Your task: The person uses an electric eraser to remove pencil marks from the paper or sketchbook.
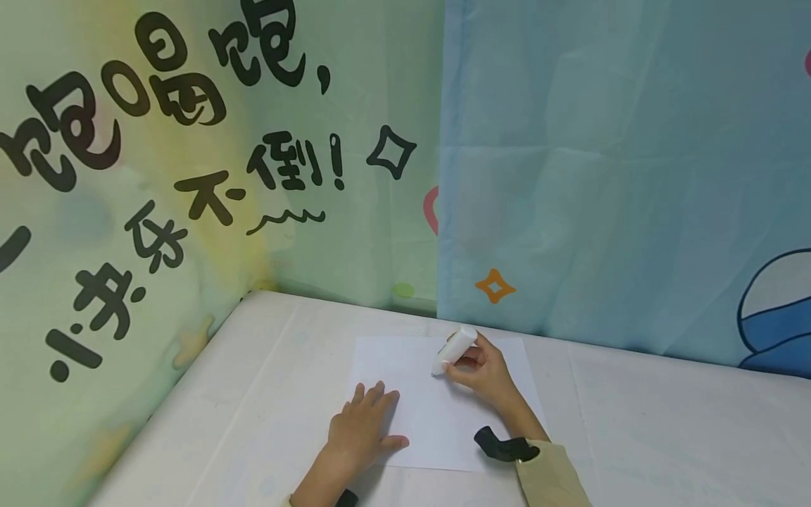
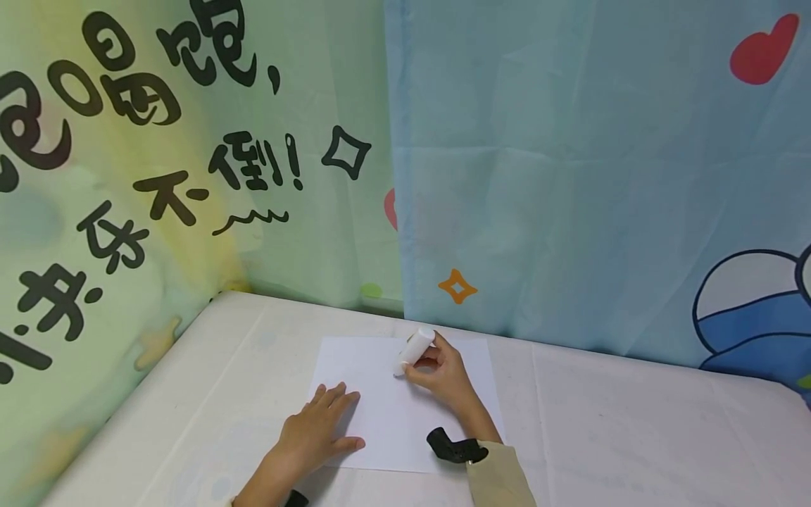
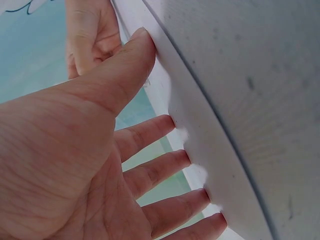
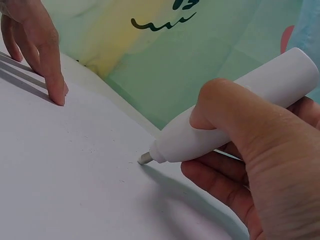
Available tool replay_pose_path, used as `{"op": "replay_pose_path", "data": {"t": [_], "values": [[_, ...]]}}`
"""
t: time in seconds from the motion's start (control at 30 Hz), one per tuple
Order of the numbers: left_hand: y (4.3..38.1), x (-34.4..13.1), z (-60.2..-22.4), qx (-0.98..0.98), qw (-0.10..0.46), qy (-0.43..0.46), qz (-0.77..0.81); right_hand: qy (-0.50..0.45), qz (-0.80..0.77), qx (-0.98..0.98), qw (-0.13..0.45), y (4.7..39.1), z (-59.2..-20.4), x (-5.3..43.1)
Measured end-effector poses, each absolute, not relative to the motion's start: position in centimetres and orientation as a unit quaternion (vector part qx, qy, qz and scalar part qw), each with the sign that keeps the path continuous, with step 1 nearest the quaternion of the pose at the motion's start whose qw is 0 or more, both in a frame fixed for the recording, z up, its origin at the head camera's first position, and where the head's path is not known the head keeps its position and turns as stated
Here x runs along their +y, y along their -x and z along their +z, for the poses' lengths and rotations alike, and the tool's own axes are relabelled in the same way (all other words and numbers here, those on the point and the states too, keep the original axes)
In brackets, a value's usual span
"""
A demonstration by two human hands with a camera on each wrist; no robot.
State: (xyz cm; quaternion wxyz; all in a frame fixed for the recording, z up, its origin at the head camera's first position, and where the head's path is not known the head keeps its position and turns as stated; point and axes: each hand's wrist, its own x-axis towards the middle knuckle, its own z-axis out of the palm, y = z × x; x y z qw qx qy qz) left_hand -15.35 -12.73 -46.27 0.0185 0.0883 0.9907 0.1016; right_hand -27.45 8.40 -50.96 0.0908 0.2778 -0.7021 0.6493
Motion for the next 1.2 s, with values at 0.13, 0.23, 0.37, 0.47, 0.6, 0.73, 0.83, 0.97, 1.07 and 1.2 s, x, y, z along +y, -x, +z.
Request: {"op": "replay_pose_path", "data": {"t": [0.13,0.23,0.37,0.47,0.6,0.73,0.83,0.97,1.07,1.2], "values": [[15.39,-12.71,-46.24,0.991,0.017,-0.089,0.101,-0.268,0.652,-0.704,0.089,27.48,-51.01,8.35],[15.45,-12.71,-46.28,0.991,0.017,-0.089,0.100,-0.265,0.653,-0.705,0.083,27.50,-51.02,8.39],[15.47,-12.72,-46.32,0.991,0.018,-0.090,0.101,-0.264,0.652,-0.707,0.068,27.33,-50.94,8.49],[15.42,-12.72,-46.34,0.990,0.019,-0.092,0.103,-0.275,0.650,-0.706,0.056,27.21,-50.93,8.57],[15.38,-12.70,-46.31,0.990,0.019,-0.092,0.105,-0.298,0.648,-0.699,0.047,27.29,-51.06,8.65],[15.42,-12.67,-46.21,0.990,0.020,-0.091,0.103,-0.310,0.651,-0.692,0.037,27.43,-51.20,8.67],[15.45,-12.66,-46.19,0.991,0.020,-0.091,0.099,-0.320,0.651,-0.688,0.030,27.47,-51.27,8.65],[15.43,-12.67,-46.19,0.991,0.017,-0.092,0.095,-0.330,0.651,-0.683,0.026,27.53,-51.33,8.64],[15.41,-12.70,-46.17,0.991,0.015,-0.093,0.094,-0.329,0.649,-0.685,0.030,27.58,-51.34,8.63],[15.37,-12.72,-46.16,0.991,0.015,-0.094,0.094,-0.317,0.645,-0.695,0.035,27.66,-51.34,8.63]]}}
